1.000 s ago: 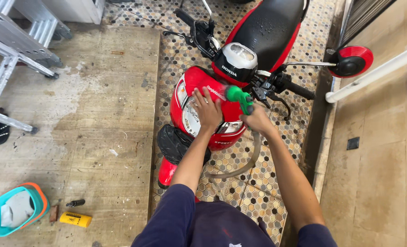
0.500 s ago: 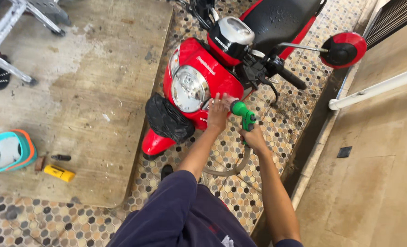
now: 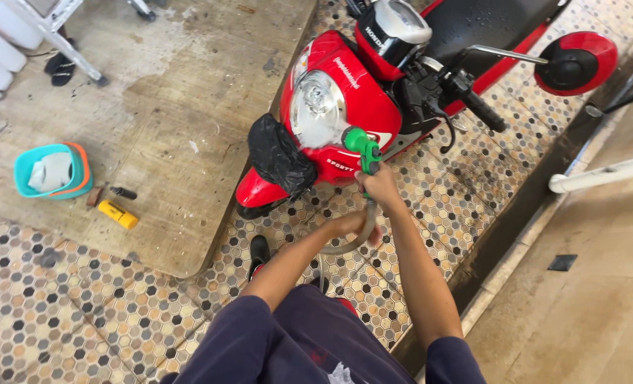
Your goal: The person washes a red scooter using a water hose and by hand.
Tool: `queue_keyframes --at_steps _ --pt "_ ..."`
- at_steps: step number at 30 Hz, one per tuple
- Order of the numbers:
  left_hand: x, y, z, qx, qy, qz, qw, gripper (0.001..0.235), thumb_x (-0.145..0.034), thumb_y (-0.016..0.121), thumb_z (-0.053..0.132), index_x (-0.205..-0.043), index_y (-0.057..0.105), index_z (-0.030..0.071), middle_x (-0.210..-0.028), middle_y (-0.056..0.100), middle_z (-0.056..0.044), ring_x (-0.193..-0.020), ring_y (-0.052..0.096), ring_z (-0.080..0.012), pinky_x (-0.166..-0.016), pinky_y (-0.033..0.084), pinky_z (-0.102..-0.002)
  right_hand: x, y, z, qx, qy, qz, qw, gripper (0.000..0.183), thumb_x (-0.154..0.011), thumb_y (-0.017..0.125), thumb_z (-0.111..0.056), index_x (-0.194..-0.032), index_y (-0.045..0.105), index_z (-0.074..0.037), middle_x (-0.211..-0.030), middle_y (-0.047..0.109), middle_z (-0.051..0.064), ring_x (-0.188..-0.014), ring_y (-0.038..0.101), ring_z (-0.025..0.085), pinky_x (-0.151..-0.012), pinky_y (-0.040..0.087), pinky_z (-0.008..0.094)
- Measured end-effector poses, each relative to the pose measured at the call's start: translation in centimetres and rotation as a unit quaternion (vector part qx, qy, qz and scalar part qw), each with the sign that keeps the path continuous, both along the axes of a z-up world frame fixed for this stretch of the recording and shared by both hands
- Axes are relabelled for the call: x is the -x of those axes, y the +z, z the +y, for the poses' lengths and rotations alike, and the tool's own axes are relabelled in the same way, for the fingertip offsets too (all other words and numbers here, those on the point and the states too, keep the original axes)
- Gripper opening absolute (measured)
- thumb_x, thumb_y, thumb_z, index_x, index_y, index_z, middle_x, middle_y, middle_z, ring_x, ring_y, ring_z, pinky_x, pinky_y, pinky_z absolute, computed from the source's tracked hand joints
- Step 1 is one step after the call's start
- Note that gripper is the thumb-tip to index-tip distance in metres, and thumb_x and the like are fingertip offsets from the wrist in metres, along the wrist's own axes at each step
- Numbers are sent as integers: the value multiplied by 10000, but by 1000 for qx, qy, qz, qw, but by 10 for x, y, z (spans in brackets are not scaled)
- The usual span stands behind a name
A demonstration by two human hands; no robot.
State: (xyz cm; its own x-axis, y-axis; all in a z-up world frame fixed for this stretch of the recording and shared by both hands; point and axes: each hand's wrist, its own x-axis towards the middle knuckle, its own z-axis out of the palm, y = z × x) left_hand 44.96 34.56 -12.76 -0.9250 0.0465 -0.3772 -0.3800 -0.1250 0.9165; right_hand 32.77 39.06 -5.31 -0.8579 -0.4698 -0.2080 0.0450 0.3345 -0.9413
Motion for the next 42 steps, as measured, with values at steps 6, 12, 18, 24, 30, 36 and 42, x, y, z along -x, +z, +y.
queue_keyframes --at_steps 6,12,18,24,30,36,42 --pt "-82 -62 -56 142 -256 -2 956 1037 -924 252 996 -800 738 88 -744 714 -135 -764 746 -332 -814 593 -458 19 33 24 -9 12 11 1000 97 -843 741 -54 -923 688 -38 -593 636 134 -471 650 241 -468 517 385" --pt "-107 -135 -108 437 -157 -115 878 311 -810 734 490 -989 818 250 -951 778 -51 -1016 770 -314 -880 609 -488 -16 74 67 -82 16 4 997 184 -857 698 -23 -1034 709 26 -666 660 165 -511 657 253 -489 541 382" --pt "-119 -44 -167 516 0 -161 841 371 -798 686 412 -1085 841 237 -1012 803 -108 -1027 778 -343 -881 629 -478 -68 20 59 -91 -53 17 994 114 -850 702 -51 -942 687 15 -592 634 160 -485 666 247 -474 550 373" --pt "-164 -65 -184 524 16 -140 840 402 -931 562 593 -1043 844 330 -938 799 -119 -989 784 -374 -851 641 -483 -150 7 9 -277 -2 115 954 393 -869 752 -238 -1225 669 -94 -1060 737 229 -1127 700 464 -956 534 557" --pt "-228 -102 -228 511 12 -165 843 310 -878 699 361 -1069 849 168 -1004 802 -188 -1056 773 -392 -895 633 -501 -181 -25 -17 -187 -66 129 972 297 -857 755 -192 -1130 680 -101 -962 691 155 -1014 704 384 -890 501 503" --pt "-260 -43 -250 499 47 -168 849 344 -944 613 396 -1041 857 174 -1016 806 -195 -1052 772 -400 -891 634 -493 -172 13 -56 -144 -94 162 972 219 -876 753 -205 -1072 683 -135 -854 704 115 -899 735 327 -777 526 441" --pt "-260 -47 -268 502 68 -190 841 380 -993 562 383 -1119 836 152 -1073 806 -198 -1105 759 -403 -915 626 -503 -135 27 -85 -47 -123 248 960 199 -876 737 -104 -1069 691 -79 -850 684 157 -879 700 269 -760 512 420"
